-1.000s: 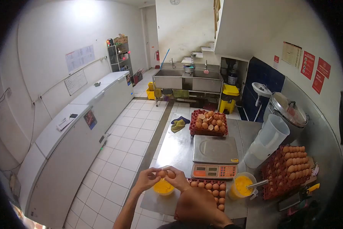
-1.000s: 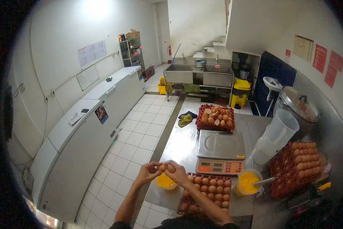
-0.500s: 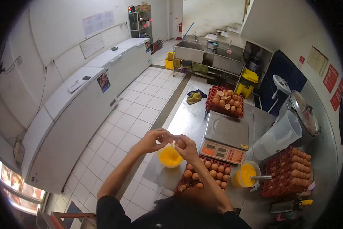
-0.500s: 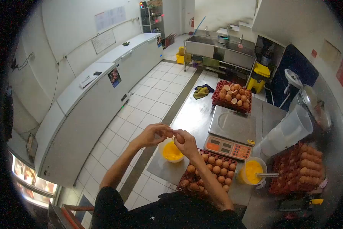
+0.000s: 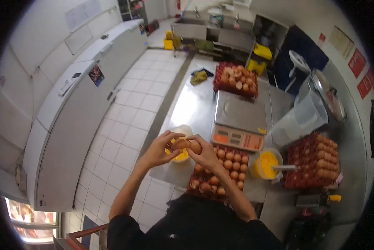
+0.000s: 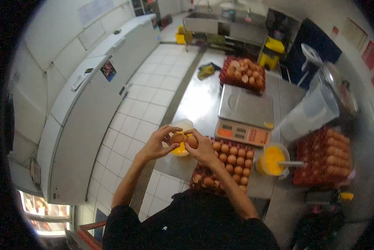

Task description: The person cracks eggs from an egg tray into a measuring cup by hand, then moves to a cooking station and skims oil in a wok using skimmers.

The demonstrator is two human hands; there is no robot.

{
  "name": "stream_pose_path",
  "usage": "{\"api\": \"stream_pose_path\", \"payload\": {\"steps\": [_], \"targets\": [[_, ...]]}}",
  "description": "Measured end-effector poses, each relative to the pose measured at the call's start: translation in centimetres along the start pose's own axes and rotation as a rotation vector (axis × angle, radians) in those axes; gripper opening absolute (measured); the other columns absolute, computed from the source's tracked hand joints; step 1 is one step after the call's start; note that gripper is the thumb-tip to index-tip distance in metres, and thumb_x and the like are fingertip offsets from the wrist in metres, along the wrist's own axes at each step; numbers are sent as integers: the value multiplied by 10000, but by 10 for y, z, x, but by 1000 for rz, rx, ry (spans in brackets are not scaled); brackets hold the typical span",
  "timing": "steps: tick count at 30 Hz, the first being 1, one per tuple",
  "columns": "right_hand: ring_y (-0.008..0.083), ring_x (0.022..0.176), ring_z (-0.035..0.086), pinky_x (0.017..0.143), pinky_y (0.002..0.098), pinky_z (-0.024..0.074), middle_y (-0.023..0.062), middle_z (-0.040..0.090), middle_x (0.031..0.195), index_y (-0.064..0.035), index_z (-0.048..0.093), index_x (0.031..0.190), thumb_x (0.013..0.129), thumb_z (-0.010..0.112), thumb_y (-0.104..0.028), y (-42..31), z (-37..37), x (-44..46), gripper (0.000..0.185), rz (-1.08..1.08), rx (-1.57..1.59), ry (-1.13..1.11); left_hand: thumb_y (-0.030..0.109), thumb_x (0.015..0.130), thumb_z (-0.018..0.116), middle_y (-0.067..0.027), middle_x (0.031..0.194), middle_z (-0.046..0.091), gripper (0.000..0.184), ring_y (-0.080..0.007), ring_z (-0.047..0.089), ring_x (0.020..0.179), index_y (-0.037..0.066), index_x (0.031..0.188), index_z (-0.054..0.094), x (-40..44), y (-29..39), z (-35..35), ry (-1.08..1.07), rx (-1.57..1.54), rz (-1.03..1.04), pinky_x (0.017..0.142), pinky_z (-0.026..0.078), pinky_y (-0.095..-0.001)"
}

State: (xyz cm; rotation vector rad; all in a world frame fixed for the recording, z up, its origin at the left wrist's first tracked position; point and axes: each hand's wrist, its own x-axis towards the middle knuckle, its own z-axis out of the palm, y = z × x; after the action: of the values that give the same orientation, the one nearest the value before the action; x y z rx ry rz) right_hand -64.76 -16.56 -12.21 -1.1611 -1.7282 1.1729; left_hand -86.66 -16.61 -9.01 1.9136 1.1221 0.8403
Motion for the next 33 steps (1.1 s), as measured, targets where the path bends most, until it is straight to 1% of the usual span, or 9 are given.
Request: {"api": "stream_pose_path", "payload": {"steps": [1,4,11,13,20,22,26,28,33], "targets": [[292,1008,703,873,386,558,227,695,1069,-45,573,1243,881,704,-248,16,-5,-14,435,2,-44,-56,60,856,762,-105,1135,597,466,-173,673,884,56,1299,616,-10,1,19,-8,-85,21,737,578,-292],[257,1069,651,926,367,518,157,654,1124,-34,567,1265,880,725,-221,40,-16,-63,456,145,-111,-144,64,874,743,-104,1143,585,468,-191,651,1014,64,1318,593,-41,-23,80,-82,-44,60,787,579,-303],[330,1033,633,907,427,483,182,634,1065,-43,565,1169,879,713,-252,53,-32,-106,387,355,-173,-180,82,798,788,-128,1102,605,443,-283,626,968,65,1202,609,-76,-58,166,81,-309,-94,805,526,-353],[336,1027,634,911,429,486,183,637,1051,-43,574,1165,880,710,-248,61,-37,-112,378,356,-146,-203,102,804,806,-146,1254,587,424,-346,613,1133,56,1171,600,-75,-65,166,3,-64,-138,942,527,-408],[156,956,631,823,313,523,65,642,1024,-19,609,1103,945,700,-202,100,-65,-151,258,409,-53,247,141,772,803,-124,1110,616,431,-348,602,1057,89,1155,611,-52,-46,183,102,159,72,936,490,-456],[110,808,616,708,267,516,27,623,935,-44,603,1068,957,707,-203,106,-71,-161,220,378,-33,359,168,804,778,-123,1089,605,375,-348,601,1028,94,1129,607,-45,-49,208,-120,184,81,920,489,-460],[123,832,612,738,283,502,58,634,933,-47,597,1025,951,724,-297,104,-71,-176,290,573,173,385,115,769,772,-205,1136,536,501,-383,631,972,84,1227,570,-45,-47,261,-221,392,-16,822,549,-470],[48,583,528,523,210,425,-20,581,783,-79,588,1030,979,690,-228,111,-64,-179,187,516,231,468,105,765,768,-219,1140,504,541,-404,629,967,76,1257,545,-42,-54,273,-244,429,-62,810,558,-479],[64,590,519,525,222,422,-3,605,827,-77,585,1078,1008,644,-272,85,-56,-172,216,641,381,486,114,783,763,-215,1113,506,466,-412,616,977,32,1180,534,-39,-65,259,-179,234,-31,799,547,-495]]}}
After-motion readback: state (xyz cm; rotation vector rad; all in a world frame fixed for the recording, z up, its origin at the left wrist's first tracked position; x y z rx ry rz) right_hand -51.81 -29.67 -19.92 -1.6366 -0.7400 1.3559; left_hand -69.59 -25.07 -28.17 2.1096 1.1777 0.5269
